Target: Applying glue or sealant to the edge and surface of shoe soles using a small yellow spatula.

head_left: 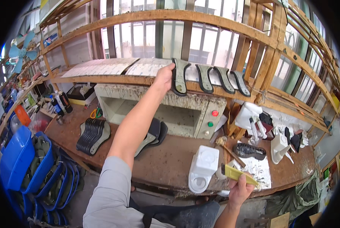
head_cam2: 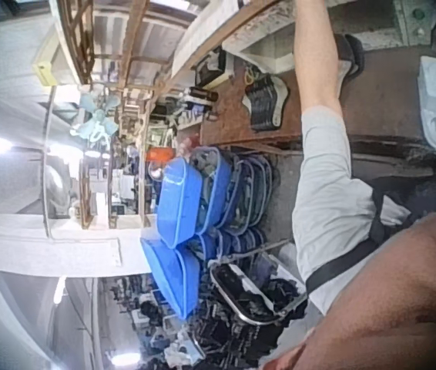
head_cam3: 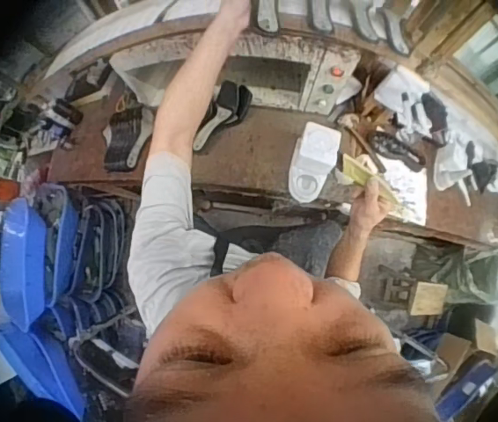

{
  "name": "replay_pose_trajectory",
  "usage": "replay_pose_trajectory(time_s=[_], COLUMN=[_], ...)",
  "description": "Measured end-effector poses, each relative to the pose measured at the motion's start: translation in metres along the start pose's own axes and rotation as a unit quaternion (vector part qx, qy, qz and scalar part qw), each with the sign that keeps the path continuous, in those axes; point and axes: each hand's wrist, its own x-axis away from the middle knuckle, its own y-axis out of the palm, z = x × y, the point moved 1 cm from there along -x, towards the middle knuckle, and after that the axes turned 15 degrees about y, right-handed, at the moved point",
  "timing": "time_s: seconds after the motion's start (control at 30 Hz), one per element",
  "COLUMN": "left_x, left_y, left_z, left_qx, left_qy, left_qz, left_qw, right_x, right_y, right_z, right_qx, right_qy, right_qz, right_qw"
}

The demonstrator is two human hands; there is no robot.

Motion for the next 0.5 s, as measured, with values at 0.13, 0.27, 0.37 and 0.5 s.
replay_pose_trajectory(time_s=[0.13,0.27,0.37,0.5], left_x=[-0.052,-0.068,-0.042,0.054], left_y=[-0.006,-0.016,-0.027,-0.069], left_z=[-0.032,-0.037,-0.009,0.038], left_qx=[-0.044,-0.064,-0.203,-0.366], left_qy=[-0.012,-0.039,0.044,0.243], left_qz=[0.049,0.057,0.033,-0.136], left_qw=[0.998,0.996,0.978,0.888], right_x=[-0.007,-0.011,-0.010,-0.002], right_y=[-0.012,-0.017,-0.020,-0.022], right_z=[0.008,0.015,0.023,0.038], right_qx=[0.034,0.073,0.059,0.039], right_qy=[-0.010,-0.029,-0.008,0.060], right_qz=[0.037,0.032,0.023,0.000], right_qw=[0.999,0.996,0.998,0.997])
